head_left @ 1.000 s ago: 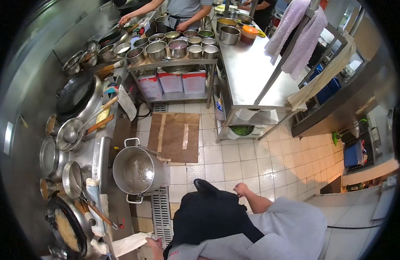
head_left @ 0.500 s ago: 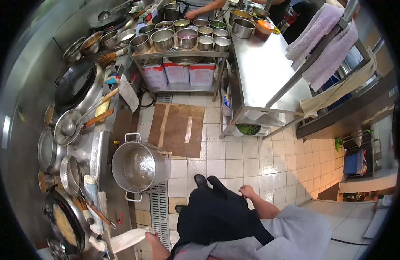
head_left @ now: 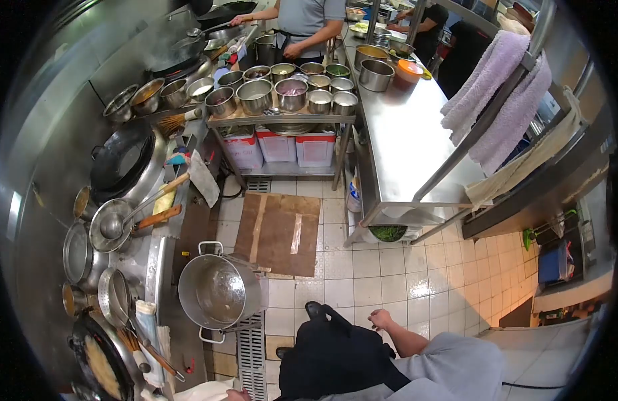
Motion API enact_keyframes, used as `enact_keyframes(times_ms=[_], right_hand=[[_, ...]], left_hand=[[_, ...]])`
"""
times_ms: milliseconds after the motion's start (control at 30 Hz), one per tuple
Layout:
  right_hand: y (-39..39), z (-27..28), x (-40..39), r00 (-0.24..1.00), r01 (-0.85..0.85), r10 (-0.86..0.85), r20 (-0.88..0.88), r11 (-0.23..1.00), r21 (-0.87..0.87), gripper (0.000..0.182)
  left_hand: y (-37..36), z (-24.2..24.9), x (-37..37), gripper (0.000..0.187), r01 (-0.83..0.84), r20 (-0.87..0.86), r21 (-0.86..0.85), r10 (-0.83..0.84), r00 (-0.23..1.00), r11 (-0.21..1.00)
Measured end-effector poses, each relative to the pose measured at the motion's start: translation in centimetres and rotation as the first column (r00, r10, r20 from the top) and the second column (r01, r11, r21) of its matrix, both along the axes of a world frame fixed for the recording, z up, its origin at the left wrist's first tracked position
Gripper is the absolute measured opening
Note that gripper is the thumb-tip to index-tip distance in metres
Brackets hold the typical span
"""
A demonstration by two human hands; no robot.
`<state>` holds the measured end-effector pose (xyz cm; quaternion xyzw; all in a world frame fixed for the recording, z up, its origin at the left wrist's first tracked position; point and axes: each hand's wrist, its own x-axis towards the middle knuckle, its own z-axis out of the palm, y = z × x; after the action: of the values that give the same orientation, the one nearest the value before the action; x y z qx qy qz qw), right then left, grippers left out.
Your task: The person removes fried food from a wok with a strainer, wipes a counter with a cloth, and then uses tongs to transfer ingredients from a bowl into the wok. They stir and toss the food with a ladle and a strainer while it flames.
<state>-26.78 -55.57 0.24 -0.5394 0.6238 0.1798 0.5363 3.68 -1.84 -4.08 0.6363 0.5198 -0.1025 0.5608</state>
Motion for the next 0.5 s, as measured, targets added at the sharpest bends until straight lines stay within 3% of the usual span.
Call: enact_keyframes(times_ms=[100, 267, 300, 333, 367, 400, 433, 467, 500], right_hand=[[0.3, -0.6, 1.9, 0.998, -0.043, 0.042, 0.04, 0.999, 0.016, 0.04], [0.1, -2.2, 4.0, 0.958, -0.286, 0.285, 0.02, 0.956, 0.069, 0.037], [0.2, -2.9, 4.3, 0.931, -0.364, 0.363, 0.023, 0.926, 0.099, 0.037], [-0.2, -8.0, 2.7, 0.819, -0.564, 0.569, 0.073, 0.822, -0.076, 0.035], [-0.6, -10.5, 2.8, 0.753, -0.636, 0.651, 0.1, 0.758, -0.145, 0.032], [0.1, -4.6, 6.5, 0.723, -0.663, 0.687, 0.075, 0.72, -0.206, 0.026], [0.5, -7.0, 7.3, 0.634, -0.648, 0.77, 0.063, 0.575, -0.5, 0.026], [1.4, -7.2, 9.5, 0.569, -0.589, 0.809, 0.147, 0.526, -0.613, 0.029], [4.2, -1.2, 14.1, 0.621, -0.608, 0.758, 0.199, 0.626, -0.488, 0.03]], left_hand=[[-0.9, 1.9, -0.9, 0.049, -0.006, 0.036, 0.013, 0.006, 0.999, 1.0], [0.6, 5.4, -4.4, 0.055, -0.019, 0.199, -0.047, 0.028, 0.98, 0.999], [5.0, 1.3, -5.9, 0.049, 0.104, 0.276, -0.18, -0.051, 0.96, 0.978], [7.2, -1.5, -7.4, 0.04, 0.334, 0.186, 0.243, -0.381, 0.906, 0.911], [9.1, -4.0, -8.8, 0.032, 0.473, -0.078, 0.617, -0.549, 0.832, 0.629], [10.1, -5.4, -10.6, 0.027, 0.491, -0.121, 0.681, -0.577, 0.807, 0.543], [10.8, -6.6, -12.3, 0.023, 0.5, -0.168, 0.74, -0.595, 0.786, 0.45], [8.7, -2.4, -12.1, 0.023, 0.567, -0.259, 0.59, -0.53, 0.807, 0.575], [6.4, 1.5, -12.3, 0.027, 0.601, -0.393, 0.773, -0.592, 0.703, 0.201]])
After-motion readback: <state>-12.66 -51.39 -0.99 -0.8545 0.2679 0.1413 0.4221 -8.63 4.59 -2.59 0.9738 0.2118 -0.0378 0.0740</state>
